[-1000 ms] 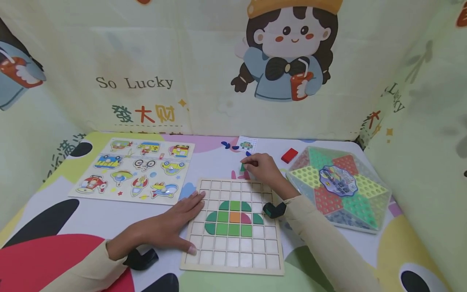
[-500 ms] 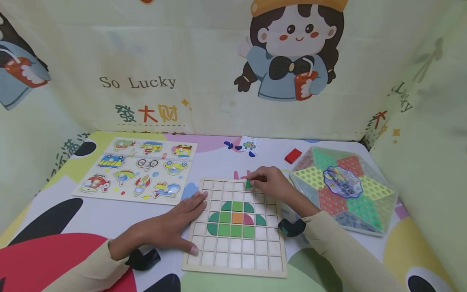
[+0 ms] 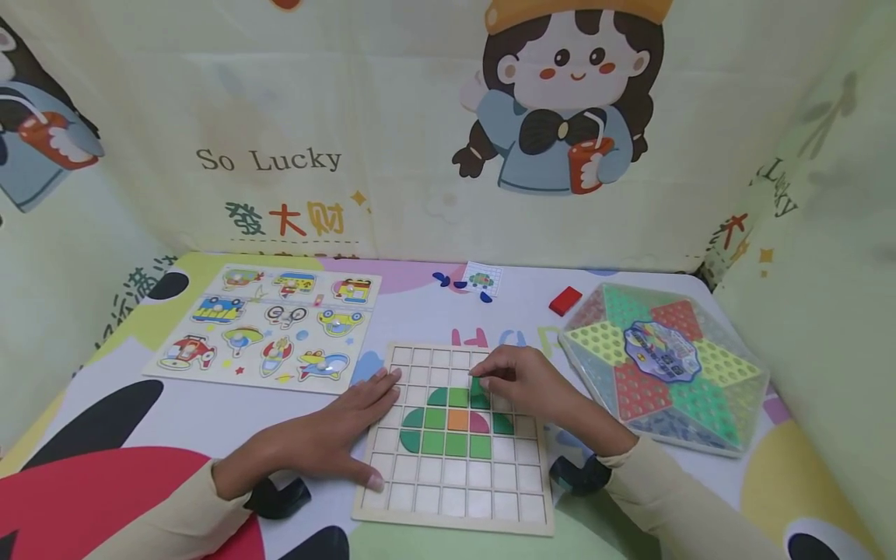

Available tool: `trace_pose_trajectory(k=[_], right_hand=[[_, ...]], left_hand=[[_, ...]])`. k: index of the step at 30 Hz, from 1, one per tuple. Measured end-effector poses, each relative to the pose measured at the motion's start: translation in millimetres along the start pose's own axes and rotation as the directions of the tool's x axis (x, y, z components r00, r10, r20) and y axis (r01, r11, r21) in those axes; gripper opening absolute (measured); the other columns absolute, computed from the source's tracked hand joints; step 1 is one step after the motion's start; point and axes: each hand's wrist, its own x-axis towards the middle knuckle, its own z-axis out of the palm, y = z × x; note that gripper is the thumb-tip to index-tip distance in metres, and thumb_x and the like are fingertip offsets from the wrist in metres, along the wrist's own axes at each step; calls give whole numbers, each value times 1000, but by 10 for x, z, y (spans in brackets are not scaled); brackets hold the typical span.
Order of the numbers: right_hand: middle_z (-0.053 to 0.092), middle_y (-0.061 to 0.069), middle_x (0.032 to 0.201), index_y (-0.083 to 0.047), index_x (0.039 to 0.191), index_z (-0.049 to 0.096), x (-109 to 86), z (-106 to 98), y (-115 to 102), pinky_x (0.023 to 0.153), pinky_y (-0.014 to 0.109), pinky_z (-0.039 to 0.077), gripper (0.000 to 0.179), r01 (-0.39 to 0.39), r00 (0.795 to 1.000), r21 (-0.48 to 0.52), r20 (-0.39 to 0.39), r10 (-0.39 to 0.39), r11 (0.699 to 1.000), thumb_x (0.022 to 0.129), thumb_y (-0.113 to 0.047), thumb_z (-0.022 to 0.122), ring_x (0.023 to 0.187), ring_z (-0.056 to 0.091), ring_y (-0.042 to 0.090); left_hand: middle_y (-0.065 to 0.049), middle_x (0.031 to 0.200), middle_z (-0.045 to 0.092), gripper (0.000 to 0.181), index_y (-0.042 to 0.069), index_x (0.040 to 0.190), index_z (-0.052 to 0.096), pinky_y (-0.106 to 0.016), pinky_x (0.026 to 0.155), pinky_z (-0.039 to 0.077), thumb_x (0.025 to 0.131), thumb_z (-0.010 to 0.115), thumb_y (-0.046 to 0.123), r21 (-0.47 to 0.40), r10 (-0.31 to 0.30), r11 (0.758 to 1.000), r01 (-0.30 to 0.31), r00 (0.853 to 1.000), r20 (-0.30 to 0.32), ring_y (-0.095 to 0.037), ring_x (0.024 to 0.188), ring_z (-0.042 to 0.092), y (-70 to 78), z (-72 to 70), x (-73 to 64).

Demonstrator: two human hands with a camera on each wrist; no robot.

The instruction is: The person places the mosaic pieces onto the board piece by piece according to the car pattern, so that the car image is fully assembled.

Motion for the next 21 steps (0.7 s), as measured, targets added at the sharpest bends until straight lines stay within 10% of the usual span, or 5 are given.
trace_pose_trajectory(k=[21], right_hand=[[68,-2,102,-11,102,75,-411,-18,39,75,25,51,15,67,965,77,249,-84,995,92,-5,66,92,60,13]], left_hand=[[1,163,-4,114,9,156,17,-47,117,5,74,71,67,17,7,1000,-7,1000,-6,-17,147,-11,-8,14,7]])
